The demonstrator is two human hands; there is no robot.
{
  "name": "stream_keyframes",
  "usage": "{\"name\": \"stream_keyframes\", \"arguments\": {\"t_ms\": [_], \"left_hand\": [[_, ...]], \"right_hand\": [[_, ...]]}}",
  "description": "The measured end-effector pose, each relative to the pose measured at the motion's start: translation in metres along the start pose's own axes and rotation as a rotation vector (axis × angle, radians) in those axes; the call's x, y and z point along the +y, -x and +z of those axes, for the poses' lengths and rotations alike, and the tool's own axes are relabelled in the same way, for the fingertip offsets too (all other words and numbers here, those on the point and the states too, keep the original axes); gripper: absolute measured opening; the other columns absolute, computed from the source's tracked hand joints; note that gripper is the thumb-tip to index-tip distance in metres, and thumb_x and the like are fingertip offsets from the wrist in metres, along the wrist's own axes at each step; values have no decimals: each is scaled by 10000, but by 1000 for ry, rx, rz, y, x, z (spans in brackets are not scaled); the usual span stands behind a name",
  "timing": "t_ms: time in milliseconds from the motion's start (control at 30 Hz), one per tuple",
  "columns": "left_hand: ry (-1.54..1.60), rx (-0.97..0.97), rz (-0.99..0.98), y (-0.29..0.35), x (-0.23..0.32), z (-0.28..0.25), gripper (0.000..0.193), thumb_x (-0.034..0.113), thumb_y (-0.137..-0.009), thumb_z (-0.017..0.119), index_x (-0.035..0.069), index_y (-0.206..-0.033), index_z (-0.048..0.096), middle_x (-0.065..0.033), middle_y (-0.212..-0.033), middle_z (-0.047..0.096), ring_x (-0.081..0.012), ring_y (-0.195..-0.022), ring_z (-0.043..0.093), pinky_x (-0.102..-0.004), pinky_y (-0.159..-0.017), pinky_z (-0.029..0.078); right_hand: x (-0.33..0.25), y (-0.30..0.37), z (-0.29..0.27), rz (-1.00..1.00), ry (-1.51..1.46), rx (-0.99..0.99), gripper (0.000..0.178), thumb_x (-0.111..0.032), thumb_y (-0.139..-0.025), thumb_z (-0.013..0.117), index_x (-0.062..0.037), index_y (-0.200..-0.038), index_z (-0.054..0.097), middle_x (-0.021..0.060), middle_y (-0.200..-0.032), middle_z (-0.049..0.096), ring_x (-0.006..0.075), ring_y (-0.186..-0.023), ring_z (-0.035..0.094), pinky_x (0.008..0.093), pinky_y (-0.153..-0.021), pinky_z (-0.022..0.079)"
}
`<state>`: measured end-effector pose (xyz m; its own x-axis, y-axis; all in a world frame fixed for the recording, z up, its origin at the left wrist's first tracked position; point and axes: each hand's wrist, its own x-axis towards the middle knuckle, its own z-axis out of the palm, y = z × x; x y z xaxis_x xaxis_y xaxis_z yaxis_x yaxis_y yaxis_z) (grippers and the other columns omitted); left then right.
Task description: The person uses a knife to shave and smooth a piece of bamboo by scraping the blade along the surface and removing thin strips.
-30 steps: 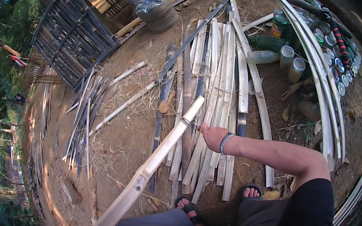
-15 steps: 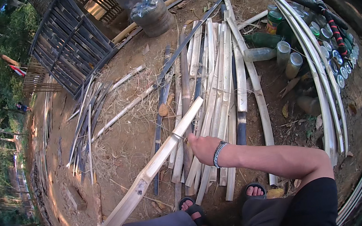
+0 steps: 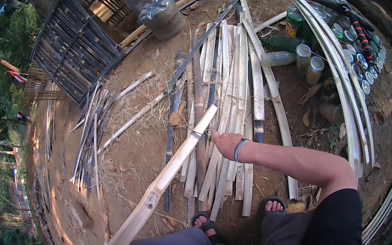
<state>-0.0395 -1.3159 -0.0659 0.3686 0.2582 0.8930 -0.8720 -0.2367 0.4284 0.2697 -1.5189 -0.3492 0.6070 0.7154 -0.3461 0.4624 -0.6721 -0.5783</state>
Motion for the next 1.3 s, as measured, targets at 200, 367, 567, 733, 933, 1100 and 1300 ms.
{"name": "stream_keyframes", "arguments": {"t_ms": [200,367,567,733,933,1100,1300], "left_hand": [[22,31,22,2,-2,-3,545,594,-941,366,61,-868,452,-2,-562,359,-123,-435,331,-282,-415,313],[19,-11,8,-1,-5,-5,558,594,-942,367,47,-913,472,-3,-558,358,-121,-435,327,-278,-410,313],[23,25,24,-1,-6,-2,546,594,-946,356,58,-894,450,-5,-556,370,-120,-435,326,-280,-421,325],[27,6,4,-2,-4,-8,540,589,-953,335,62,-889,434,-11,-562,379,-131,-440,336,-287,-425,320],[-3,30,22,-2,-5,-7,538,592,-956,327,69,-868,419,-13,-552,370,-125,-430,332,-289,-410,307],[69,35,70,-4,-9,9,536,591,-957,331,73,-848,415,-12,-541,366,-122,-389,313,-279,-379,306],[50,84,79,-4,-9,9,522,586,-959,336,85,-826,393,1,-507,342,-118,-373,306,-273,-371,308]], "right_hand": [[34,-16,11,100,13,1,190,23,-797,495,87,-975,476,307,-875,646,421,-851,664,456,-732,539],[-67,39,-29,-230,-31,-62,143,-11,-881,372,69,-982,433,301,-774,641,438,-751,665,484,-650,543],[53,-35,8,72,113,81,166,2,-833,487,82,-977,466,295,-843,655,423,-789,674,451,-654,556],[-36,23,-4,-135,-70,-22,180,-53,-856,470,71,-968,403,295,-715,628,440,-712,657,511,-642,524],[-69,36,-24,-172,-13,-64,129,-12,-849,438,68,-948,417,293,-731,638,429,-707,667,474,-638,549],[88,-52,27,127,149,-31,248,-41,-805,525,107,-1002,493,313,-881,646,419,-845,670,456,-724,544],[12,6,17,122,-18,-179,294,-62,-821,500,138,-1034,465,341,-908,633,430,-870,662,460,-752,536]]}}
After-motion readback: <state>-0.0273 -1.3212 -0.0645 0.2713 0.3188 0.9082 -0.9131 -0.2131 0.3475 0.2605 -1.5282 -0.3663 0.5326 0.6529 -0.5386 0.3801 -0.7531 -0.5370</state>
